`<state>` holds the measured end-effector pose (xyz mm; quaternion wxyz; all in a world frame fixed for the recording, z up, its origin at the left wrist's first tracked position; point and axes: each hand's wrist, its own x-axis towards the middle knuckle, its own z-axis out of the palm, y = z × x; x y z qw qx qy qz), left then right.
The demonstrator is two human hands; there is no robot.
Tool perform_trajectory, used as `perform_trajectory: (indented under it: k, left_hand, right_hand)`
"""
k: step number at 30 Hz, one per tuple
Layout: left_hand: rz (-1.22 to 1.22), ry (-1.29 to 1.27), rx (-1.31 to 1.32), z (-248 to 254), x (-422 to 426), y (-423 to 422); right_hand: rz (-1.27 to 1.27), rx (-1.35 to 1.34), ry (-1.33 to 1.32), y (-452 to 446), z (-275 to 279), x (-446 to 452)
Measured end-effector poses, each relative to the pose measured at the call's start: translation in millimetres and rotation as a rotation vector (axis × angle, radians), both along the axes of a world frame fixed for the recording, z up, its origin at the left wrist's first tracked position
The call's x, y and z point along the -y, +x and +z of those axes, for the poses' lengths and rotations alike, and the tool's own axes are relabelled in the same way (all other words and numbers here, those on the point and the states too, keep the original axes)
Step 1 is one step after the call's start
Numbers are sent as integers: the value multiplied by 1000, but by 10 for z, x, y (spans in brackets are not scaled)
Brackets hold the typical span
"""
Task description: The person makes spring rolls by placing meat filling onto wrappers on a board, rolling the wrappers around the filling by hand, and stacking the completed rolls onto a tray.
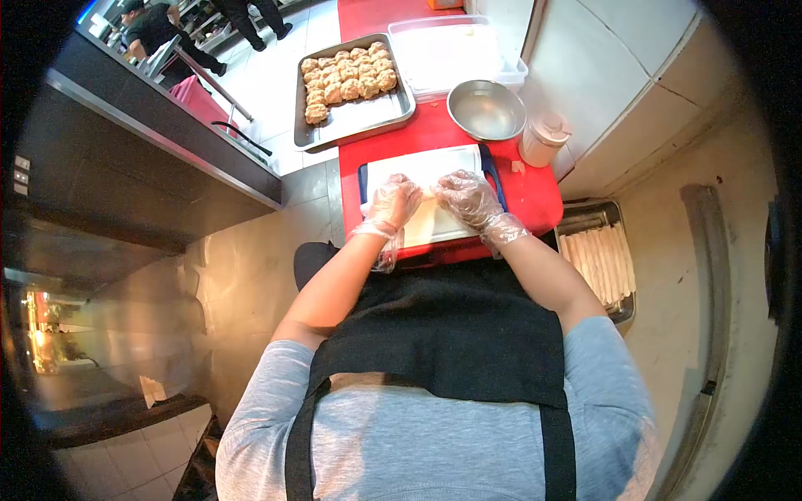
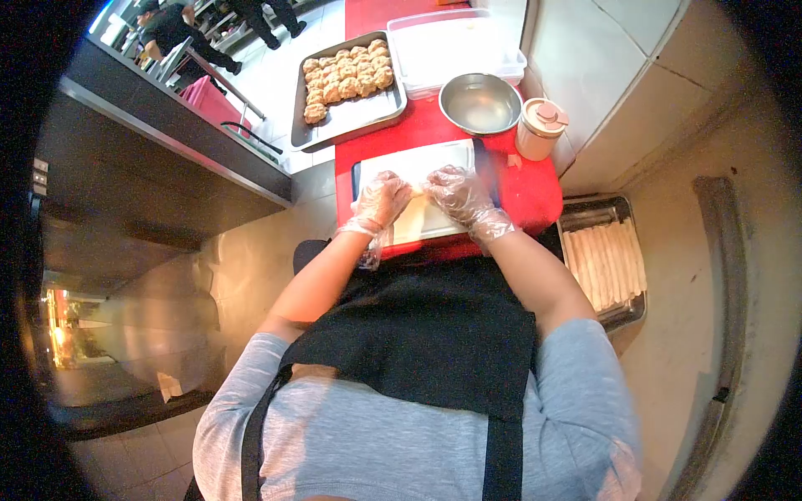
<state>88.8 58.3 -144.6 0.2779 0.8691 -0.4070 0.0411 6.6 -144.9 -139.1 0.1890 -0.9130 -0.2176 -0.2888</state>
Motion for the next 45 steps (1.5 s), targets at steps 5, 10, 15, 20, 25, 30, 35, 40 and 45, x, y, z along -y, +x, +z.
perform_trajectory:
  k: [5, 10, 15, 20, 25, 30, 35, 40, 45]
  left_hand:
    - [10, 5, 128, -8, 65, -22]
    - [-97, 160, 31, 80, -209, 150]
    - [-285, 286, 39, 267, -426, 250]
    - [-274, 447, 198, 452, -448, -256]
    - [-210, 237, 151, 136, -215, -726]
    - [-200, 124, 189, 58, -244, -737]
    - [-172, 134, 330, -21, -256, -754]
    - [-154, 116, 341, -46, -273, -738]
    - [-144, 142, 409, 4, -272, -741]
  right_hand:
    - [-37, -166, -20, 213, 21, 61]
    - [74, -107, -119, 227, -18, 317]
    - [56, -306, -210, 150, 115, 365]
    - [15, -282, -63, -294, 210, 140]
    - [-86, -262, -160, -320, 171, 284]
    - [-367, -331, 122, -379, 594, 236]
    - [-191, -681, 193, -175, 443, -176]
    - [-435, -1000, 1145, 141, 488, 273]
    - [-375, -468, 639, 596, 935, 630]
